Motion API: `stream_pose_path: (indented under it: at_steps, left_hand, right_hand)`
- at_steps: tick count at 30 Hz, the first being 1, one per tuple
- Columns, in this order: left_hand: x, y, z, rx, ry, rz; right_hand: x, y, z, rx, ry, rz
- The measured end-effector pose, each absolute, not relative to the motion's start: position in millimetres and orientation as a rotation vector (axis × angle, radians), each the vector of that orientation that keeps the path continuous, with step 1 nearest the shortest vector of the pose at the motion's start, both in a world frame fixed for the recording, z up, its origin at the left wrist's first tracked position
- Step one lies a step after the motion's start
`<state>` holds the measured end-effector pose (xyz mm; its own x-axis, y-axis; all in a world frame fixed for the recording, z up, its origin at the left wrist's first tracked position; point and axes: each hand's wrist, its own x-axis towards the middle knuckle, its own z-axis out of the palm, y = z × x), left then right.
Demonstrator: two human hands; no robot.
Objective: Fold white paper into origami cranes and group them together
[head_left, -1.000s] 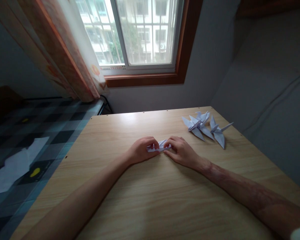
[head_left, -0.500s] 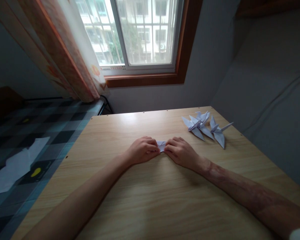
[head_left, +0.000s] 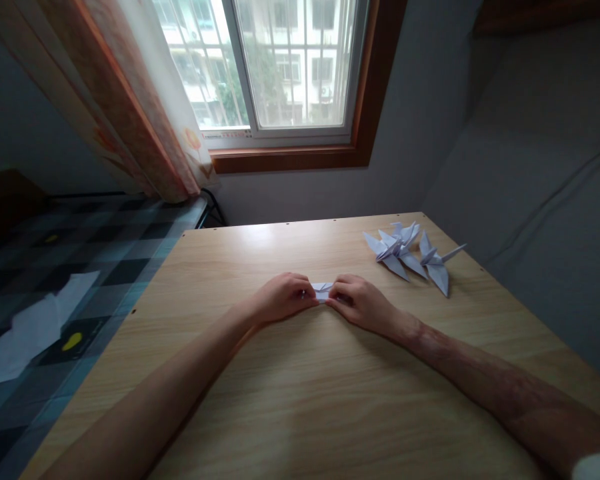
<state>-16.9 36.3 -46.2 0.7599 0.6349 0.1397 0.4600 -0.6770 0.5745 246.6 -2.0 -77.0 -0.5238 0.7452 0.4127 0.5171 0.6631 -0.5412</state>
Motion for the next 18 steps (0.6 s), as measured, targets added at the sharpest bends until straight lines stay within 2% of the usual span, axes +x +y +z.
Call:
stream_pose_path:
  at_steps: [18]
  left_hand:
    - [-16.2,38.8,-48.1,2.369,1.101,0.305]
  right_hand:
    - [242.9,1.0,-80.1,-1.065,-2.126,0.576]
